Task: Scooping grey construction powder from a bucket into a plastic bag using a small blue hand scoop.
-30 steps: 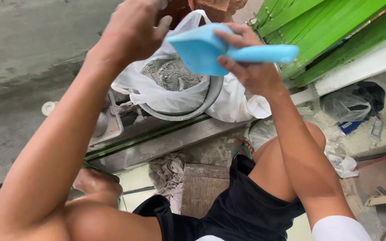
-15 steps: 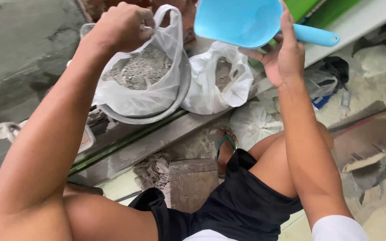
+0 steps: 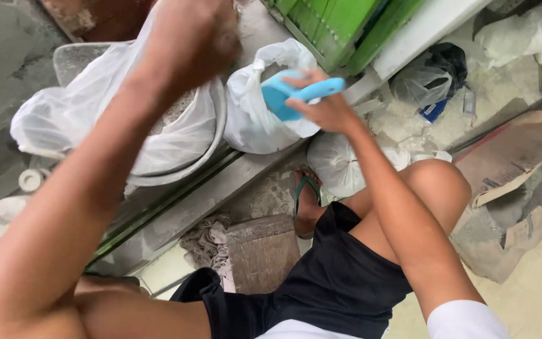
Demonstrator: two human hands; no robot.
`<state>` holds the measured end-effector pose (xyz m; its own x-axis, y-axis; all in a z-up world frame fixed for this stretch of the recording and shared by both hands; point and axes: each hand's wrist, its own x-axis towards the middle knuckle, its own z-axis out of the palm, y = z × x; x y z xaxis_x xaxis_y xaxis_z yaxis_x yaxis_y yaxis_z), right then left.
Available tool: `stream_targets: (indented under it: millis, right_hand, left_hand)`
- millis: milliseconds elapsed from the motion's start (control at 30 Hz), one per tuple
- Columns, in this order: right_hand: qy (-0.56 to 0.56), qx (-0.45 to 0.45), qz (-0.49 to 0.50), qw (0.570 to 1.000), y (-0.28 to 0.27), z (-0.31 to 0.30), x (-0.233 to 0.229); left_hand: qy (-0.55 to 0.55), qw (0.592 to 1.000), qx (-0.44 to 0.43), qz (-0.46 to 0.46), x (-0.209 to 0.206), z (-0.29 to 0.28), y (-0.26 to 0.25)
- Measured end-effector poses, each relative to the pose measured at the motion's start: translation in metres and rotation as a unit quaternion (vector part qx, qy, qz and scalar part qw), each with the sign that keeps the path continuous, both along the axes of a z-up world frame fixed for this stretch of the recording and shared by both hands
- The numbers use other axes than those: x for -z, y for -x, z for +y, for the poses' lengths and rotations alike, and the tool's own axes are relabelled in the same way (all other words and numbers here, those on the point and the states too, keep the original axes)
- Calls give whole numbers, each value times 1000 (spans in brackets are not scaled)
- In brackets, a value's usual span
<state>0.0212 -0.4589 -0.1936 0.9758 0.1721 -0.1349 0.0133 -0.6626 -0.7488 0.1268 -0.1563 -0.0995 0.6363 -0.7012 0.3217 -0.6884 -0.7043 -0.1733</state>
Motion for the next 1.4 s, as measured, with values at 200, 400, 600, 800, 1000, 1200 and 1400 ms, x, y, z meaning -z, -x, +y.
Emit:
stream_targets:
  millis: [200,400,600,800,1000,1200,1400]
  right_hand:
    - [-111,-94,44,988,-23,13,21]
    - [-114,-34,-9,993,-55,-3,72]
    - [-16,100,-108,989,-54,3,184]
    - [1,1,-195,981,-38,19,182]
    - [-63,-10,-182,981,-42,32,200]
    - [-145,45,-109,982,-50,38,224]
    - [-266,219,-71,936,-53,63,215]
  left_hand:
    - [-143,987,58,44,46,-57,41]
    - [-225,968,-11,108,66,-49,39]
    - [-51,992,-9,111,67,-30,70]
    - [141,989,-20,47,90,-30,78]
    - [166,981,-36,95,93,-31,76]
    - [159,984,-36,75,96,-32,77]
    - [135,988,-40,62,98,-31,76]
